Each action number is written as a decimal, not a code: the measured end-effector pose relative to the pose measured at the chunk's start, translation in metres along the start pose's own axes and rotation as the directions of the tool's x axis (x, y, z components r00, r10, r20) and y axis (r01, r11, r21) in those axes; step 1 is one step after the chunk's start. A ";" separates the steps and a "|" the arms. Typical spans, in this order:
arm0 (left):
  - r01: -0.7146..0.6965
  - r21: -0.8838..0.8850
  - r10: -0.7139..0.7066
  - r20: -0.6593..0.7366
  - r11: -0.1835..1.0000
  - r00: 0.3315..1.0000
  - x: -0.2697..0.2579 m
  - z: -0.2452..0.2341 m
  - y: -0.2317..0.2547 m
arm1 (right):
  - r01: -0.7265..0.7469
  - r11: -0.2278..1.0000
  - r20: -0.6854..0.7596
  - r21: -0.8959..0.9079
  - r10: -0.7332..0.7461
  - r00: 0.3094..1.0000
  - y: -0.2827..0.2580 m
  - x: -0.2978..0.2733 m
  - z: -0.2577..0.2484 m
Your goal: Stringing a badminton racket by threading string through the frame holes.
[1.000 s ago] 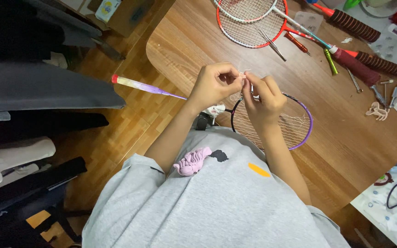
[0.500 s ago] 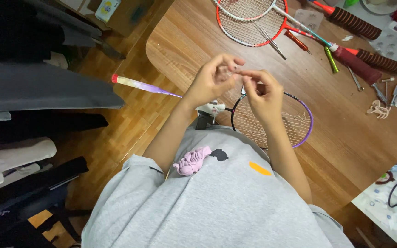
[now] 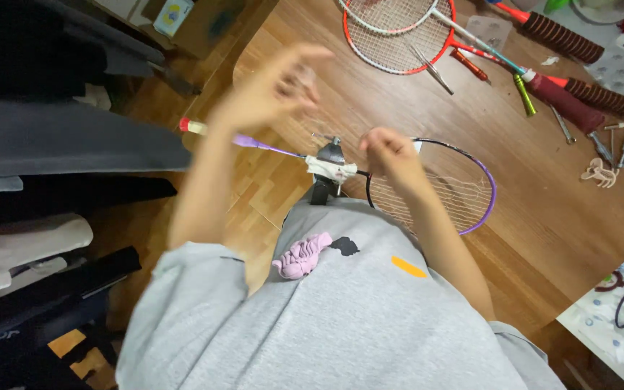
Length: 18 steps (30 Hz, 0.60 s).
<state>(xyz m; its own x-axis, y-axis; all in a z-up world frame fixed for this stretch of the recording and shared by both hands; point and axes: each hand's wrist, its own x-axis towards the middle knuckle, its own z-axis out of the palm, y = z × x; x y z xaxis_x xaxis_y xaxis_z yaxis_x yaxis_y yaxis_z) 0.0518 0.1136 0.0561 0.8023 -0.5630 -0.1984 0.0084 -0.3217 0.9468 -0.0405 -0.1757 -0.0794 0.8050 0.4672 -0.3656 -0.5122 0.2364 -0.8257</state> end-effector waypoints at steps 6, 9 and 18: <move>-0.054 -0.026 0.055 0.039 0.998 0.998 -0.016 -0.057 0.025 | 0.209 0.836 -0.075 -0.508 -0.285 0.956 -0.033 0.016 0.030; -0.043 0.065 0.037 0.084 0.997 0.996 -0.014 -0.061 0.042 | 0.069 0.736 -0.043 -0.673 -0.132 0.990 -0.006 0.035 0.032; 0.097 0.679 0.164 -0.310 0.728 0.937 -0.045 -0.209 -0.068 | -0.163 0.983 -0.432 0.081 0.182 0.883 0.034 0.037 -0.048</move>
<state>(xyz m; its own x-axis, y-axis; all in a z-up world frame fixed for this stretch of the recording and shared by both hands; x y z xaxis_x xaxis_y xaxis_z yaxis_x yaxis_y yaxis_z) 0.1401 0.3199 0.0541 0.9377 -0.3442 0.0480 -0.3212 -0.8054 0.4981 -0.0138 -0.1909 -0.1418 0.7474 0.0875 -0.6586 -0.6588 0.2256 -0.7177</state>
